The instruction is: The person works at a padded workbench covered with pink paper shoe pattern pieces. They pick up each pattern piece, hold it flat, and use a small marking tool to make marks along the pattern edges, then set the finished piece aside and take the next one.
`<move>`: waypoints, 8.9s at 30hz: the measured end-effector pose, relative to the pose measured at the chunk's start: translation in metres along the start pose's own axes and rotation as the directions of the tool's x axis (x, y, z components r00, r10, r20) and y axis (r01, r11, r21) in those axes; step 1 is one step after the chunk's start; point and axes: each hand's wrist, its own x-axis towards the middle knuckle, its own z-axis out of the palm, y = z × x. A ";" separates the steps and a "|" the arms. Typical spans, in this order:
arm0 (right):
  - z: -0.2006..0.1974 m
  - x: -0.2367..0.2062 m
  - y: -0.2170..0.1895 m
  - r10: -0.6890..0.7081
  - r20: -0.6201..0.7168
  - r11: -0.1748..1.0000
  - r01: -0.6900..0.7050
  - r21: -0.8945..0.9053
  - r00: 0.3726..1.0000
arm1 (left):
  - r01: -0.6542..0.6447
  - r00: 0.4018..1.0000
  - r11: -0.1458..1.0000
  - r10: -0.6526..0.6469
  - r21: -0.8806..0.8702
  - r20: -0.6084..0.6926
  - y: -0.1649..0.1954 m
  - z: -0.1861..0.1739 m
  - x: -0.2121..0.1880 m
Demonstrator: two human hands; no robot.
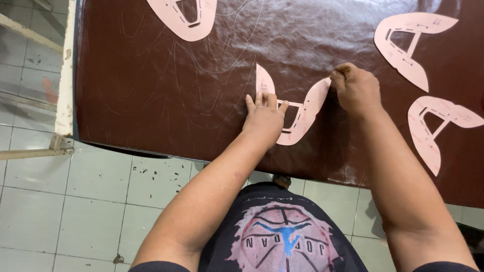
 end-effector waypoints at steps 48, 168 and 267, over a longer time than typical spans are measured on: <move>0.026 -0.114 -0.112 -0.413 0.032 0.842 0.369 0.394 0.910 | -0.117 0.941 0.993 0.109 -0.008 -0.320 -0.029 0.015 0.000; -0.010 -0.109 -0.110 -0.214 0.131 0.943 0.170 0.285 0.968 | 0.057 0.980 0.971 -0.099 -0.234 -0.173 -0.006 0.007 -0.032; 0.040 -0.068 -0.103 -0.008 0.094 0.803 -0.050 0.594 0.996 | -0.035 0.955 0.961 -0.049 -0.274 -0.294 -0.016 0.032 -0.028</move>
